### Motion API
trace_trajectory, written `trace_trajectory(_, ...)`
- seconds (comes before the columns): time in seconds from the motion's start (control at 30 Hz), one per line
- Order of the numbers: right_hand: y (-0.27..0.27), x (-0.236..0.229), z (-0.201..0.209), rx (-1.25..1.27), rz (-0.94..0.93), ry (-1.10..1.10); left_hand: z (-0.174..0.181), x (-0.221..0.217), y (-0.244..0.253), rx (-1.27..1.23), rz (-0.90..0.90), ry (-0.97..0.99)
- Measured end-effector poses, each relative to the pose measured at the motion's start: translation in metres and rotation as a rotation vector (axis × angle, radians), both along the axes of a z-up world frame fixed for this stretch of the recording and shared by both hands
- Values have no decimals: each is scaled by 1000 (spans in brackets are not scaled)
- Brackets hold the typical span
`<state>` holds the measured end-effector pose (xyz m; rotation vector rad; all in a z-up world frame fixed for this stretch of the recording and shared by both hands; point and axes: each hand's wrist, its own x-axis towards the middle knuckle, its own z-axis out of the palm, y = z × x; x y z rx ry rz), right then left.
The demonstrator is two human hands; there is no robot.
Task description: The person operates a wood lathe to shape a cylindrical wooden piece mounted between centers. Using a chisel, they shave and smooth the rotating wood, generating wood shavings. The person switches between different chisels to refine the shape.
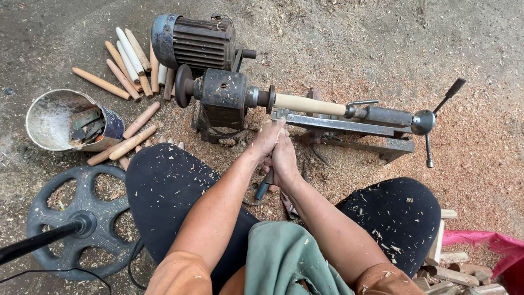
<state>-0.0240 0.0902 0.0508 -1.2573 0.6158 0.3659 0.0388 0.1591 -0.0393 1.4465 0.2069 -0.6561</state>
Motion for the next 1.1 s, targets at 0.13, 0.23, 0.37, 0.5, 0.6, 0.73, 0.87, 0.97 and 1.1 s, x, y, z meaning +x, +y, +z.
trace_trajectory(0.13,6,7,1,25,2,13,-3,7,4,-108,36,-104)
trace_trajectory(0.23,7,4,-1,-6,10,5,-3,1,7,-1,26,-61)
trace_trajectory(0.37,7,6,2,-121,52,61,9,0,8,-10,77,6)
trace_trajectory(0.5,12,5,-6,-124,5,36,5,0,13,-43,43,63)
trace_trajectory(0.6,15,5,-11,-41,-11,-51,-4,3,16,-63,103,-40)
trace_trajectory(0.73,13,4,-8,-54,-22,13,-8,6,11,-45,60,11)
trace_trajectory(0.87,12,1,3,6,-33,-8,-3,1,8,-116,55,-20)
trace_trajectory(0.97,17,5,8,-25,6,-11,2,2,17,-76,75,109)
trace_trajectory(1.1,20,5,10,26,-7,-25,4,4,19,-179,28,-8)
